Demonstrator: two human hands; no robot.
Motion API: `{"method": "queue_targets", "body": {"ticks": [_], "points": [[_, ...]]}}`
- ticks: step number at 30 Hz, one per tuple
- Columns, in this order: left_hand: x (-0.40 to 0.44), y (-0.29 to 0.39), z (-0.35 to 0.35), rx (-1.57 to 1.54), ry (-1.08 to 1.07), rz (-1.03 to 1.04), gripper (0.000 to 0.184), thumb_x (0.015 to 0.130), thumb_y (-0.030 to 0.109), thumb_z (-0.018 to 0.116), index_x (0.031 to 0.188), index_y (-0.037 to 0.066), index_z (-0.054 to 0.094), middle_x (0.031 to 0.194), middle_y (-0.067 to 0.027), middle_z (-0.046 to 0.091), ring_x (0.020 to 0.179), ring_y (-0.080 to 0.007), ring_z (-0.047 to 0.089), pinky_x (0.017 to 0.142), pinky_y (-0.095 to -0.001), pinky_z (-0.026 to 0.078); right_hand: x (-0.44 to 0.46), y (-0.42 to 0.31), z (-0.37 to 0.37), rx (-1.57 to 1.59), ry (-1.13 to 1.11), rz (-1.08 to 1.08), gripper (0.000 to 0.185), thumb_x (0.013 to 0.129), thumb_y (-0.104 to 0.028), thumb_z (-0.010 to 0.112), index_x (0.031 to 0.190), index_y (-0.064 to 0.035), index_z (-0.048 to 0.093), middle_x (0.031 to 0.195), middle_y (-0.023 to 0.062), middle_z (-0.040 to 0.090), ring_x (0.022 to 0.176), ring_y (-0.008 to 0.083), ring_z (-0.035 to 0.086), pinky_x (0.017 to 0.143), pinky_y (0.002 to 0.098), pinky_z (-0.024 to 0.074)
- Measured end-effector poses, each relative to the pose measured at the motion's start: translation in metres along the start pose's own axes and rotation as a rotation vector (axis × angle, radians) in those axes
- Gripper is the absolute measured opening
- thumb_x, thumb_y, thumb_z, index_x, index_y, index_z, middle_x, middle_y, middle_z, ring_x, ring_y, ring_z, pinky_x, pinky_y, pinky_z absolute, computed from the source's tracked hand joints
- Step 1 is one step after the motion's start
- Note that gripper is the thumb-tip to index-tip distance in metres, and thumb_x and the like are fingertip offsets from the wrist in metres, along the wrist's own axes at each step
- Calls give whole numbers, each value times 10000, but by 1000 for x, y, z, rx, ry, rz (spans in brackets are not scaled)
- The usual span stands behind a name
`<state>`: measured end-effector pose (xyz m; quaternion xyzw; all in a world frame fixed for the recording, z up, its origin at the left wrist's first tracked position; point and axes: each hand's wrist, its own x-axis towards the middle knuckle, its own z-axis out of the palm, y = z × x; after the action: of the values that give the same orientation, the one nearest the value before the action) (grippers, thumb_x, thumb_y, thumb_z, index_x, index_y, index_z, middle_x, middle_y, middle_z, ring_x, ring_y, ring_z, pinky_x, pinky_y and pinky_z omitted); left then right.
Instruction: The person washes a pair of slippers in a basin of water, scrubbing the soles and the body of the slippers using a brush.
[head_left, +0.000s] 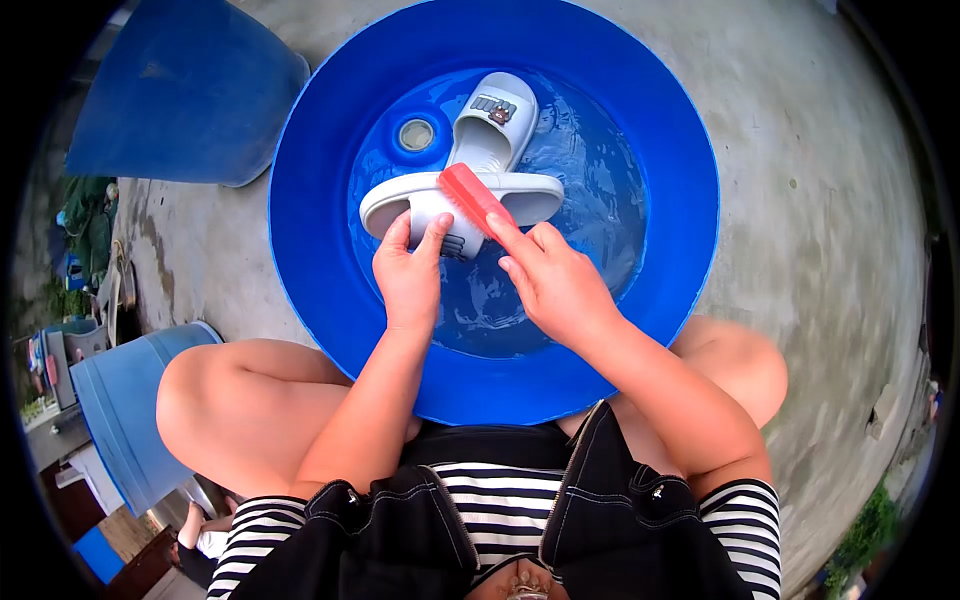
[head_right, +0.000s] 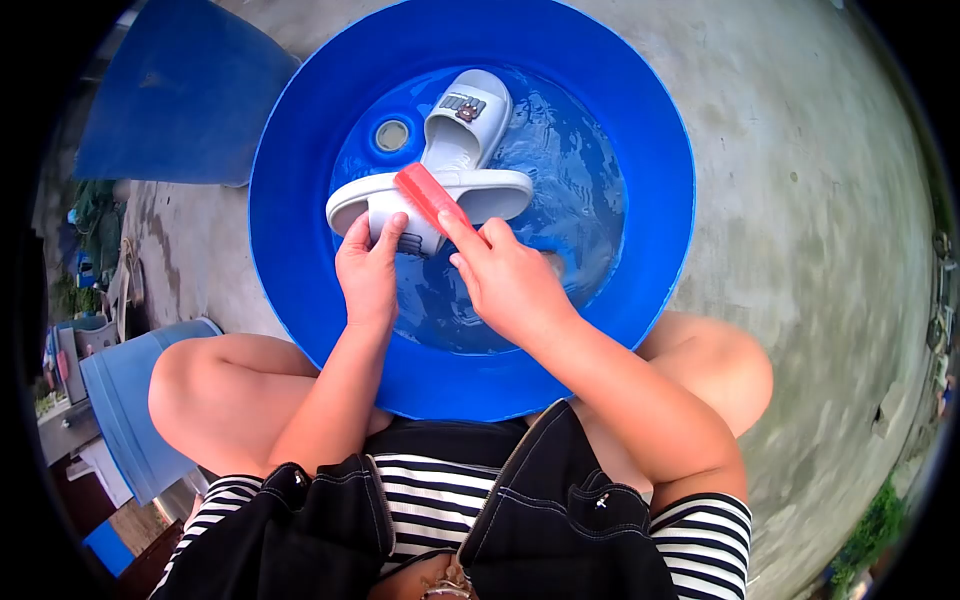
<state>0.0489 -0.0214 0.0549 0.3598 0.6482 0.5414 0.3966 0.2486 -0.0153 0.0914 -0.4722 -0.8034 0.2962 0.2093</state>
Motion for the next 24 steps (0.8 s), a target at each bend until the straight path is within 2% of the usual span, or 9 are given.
{"method": "queue_targets", "body": {"ticks": [3,5,9,10,13,15,17,21,24], "points": [[-2,-6,4,-86,-47,-28,352,990,175,729,1261,-45,686,1120,-68,744,990,-92,656,886,-255,513,17,23,-4,-153,-25,198,454,1023,-203,596,1472,-188,534,951,165,589,779,388,652,706,493,539],[-3,-2,5,-67,-176,-110,340,999,156,711,1272,-43,675,1135,-79,742,1015,-112,667,907,-265,514,17,28,-11,-173,-51,194,427,1021,-204,585,1438,-129,540,965,210,604,789,401,684,698,503,569],[-10,-17,9,19,-440,-222,266,996,136,689,1228,6,678,1154,-74,727,1068,-151,671,952,-301,507,-10,11,2,33,-59,-153,477,990,-207,640,1455,-164,547,988,192,586,705,367,678,644,474,577],[-9,-19,5,169,-476,-230,263,983,99,682,1228,3,683,1145,-62,726,1054,-146,669,934,-306,517,-17,4,7,-2,-71,-144,479,988,-204,639,1457,-168,547,983,187,585,689,360,676,625,470,578],[-13,-18,16,-83,-408,-244,273,981,76,677,1245,8,686,1158,-60,724,1069,-145,663,955,-306,504,-12,13,5,-133,-21,-130,481,987,-185,627,1459,-158,541,957,185,593,687,358,690,600,458,587],[-15,-16,19,-58,-394,-251,291,982,62,672,1267,5,682,1163,-61,725,1069,-140,661,969,-304,495,5,34,-4,-231,-1,109,467,991,-172,616,1451,-158,542,957,190,601,709,377,694,627,474,590],[-16,-19,24,-46,-377,-218,318,981,65,677,1293,4,673,1168,-62,727,1073,-133,658,963,-303,497,12,53,-13,-260,32,174,462,994,-170,607,1450,-154,537,965,193,604,721,391,690,650,493,588],[-14,-19,25,-37,-305,-204,290,985,66,681,1265,-9,685,1167,-70,734,1072,-132,661,963,-300,496,-10,5,-7,-95,-61,-61,458,995,-197,619,1447,-150,558,975,199,582,691,377,679,631,489,579],[-17,-15,21,-29,-275,-229,302,994,59,662,1289,-9,667,1203,-70,723,1100,-137,654,991,-299,482,-4,23,4,-130,3,-16,429,1009,-212,602,1431,-142,568,949,190,588,693,375,685,625,493,581]]}}
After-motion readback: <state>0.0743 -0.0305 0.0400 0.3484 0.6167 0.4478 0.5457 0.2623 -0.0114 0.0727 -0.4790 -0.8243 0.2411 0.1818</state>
